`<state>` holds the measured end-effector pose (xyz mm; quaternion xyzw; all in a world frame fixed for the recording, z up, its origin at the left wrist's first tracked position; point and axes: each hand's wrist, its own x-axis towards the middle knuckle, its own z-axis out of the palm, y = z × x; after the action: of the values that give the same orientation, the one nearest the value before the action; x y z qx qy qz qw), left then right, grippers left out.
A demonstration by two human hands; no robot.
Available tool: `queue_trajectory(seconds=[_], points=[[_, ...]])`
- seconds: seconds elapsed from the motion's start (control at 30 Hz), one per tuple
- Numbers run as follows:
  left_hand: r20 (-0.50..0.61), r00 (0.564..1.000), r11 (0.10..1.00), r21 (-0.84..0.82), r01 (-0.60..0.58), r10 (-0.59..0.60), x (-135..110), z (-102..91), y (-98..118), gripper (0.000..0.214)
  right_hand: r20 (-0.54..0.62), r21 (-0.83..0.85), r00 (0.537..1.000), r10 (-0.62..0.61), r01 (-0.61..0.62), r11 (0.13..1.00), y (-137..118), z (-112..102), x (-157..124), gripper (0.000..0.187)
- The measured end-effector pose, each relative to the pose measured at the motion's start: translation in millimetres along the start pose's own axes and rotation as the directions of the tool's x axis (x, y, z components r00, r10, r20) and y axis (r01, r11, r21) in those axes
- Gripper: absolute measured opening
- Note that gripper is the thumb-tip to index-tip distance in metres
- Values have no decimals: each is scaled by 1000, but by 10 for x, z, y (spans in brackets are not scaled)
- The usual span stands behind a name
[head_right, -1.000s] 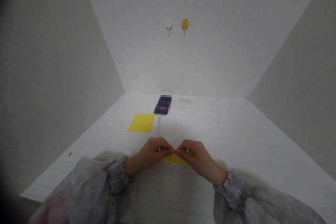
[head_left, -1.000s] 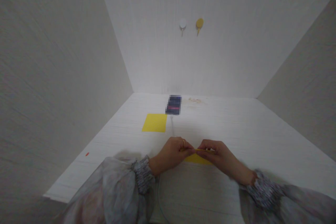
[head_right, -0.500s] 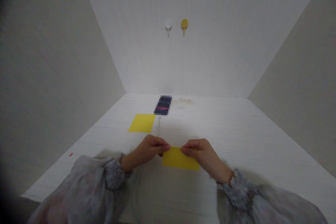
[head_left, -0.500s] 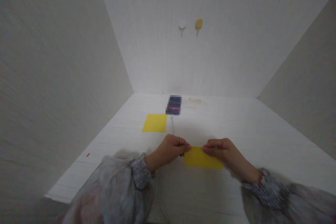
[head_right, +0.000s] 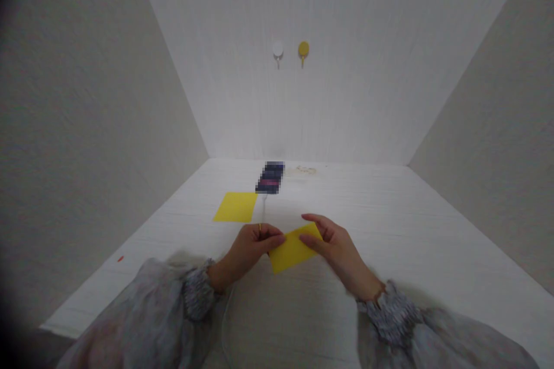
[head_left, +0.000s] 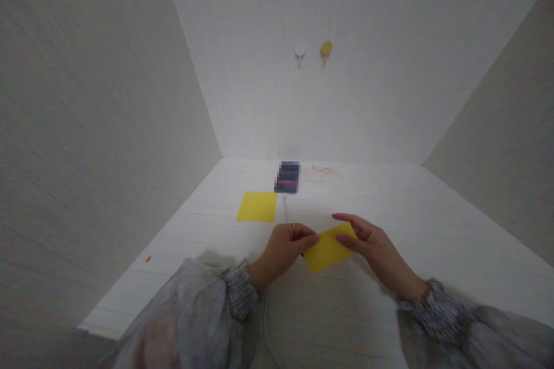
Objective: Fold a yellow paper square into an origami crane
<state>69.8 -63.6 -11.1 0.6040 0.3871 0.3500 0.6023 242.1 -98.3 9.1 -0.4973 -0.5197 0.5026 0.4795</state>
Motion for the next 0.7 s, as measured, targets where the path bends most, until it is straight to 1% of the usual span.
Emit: queue_trajectory(seconds=[0.07,0.1,0.13,0.2,0.27,0.33,0.4,0.5,0.6,0.7], points=[[-121,993,993,-120,-20,5,10,17,26,28,-43,103,998,-51,55,993,-7,44,21,41],[-161,987,986,-161,-30,4,14,24,36,27,-39,117,997,-63,68,991,-2,72,29,40],[-179,984,981,-190,-35,0,14,33,42,27,-6,105,998,-65,65,992,8,103,34,39],[-171,985,975,-220,-42,4,8,49,48,25,17,66,997,-69,68,995,35,161,35,34],[-123,992,972,-229,-54,26,-4,59,48,24,-10,-6,999,-50,50,999,65,196,28,34],[-80,996,969,-238,-67,49,-13,58,46,23,-13,-45,999,-32,31,998,94,198,17,35],[-67,996,970,-234,-65,51,-15,48,42,23,27,-27,999,-17,18,999,124,179,8,32],[-56,998,974,-225,-32,20,-11,34,36,24,89,41,996,0,-4,999,157,149,-6,27],[-43,999,974,-225,-6,-4,-16,34,41,24,116,89,993,-13,3,996,156,146,-22,26],[-60,998,975,-222,5,-19,-25,37,51,23,116,100,992,-48,36,994,138,157,-38,28]])
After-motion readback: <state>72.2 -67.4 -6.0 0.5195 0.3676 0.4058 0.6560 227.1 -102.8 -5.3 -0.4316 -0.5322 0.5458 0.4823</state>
